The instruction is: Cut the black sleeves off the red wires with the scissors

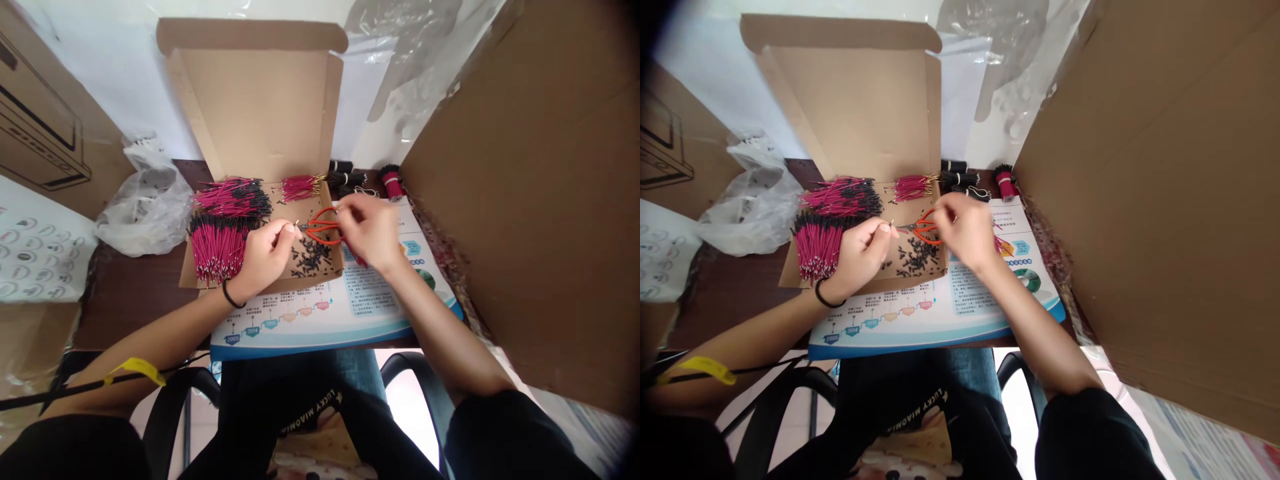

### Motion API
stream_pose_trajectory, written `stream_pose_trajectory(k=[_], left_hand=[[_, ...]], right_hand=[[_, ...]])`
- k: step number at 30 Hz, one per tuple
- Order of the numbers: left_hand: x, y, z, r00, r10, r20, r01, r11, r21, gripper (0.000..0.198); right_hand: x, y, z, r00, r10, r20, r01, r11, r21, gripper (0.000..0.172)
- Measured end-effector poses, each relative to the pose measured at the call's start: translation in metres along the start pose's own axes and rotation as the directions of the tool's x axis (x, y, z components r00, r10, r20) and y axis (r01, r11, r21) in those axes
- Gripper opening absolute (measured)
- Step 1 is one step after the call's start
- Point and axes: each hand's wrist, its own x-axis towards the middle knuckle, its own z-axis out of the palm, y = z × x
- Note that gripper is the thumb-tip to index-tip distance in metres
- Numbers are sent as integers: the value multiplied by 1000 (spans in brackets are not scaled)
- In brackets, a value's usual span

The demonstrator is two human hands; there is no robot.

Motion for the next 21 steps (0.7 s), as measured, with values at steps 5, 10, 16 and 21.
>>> stream_pose_trajectory(k=[5, 10, 16, 21], left_hand=[[11, -12, 3, 976, -173, 132, 190, 973, -131, 21], [13, -17, 2, 939, -235, 251, 275, 951, -138, 17], [14, -14, 2, 904, -301, 304, 370, 908, -199, 19], [16, -14, 2, 895, -335, 294, 421, 852, -310, 20]], right_hand=[[-16, -16, 14, 870, -289, 399, 347, 934, -81, 29], [-18, -9, 9, 792, -343, 505, 442, 893, -86, 26], [-16, -5, 8, 868, -266, 420, 364, 915, -173, 31], [-12, -2, 3, 896, -98, 432, 247, 921, -302, 28]])
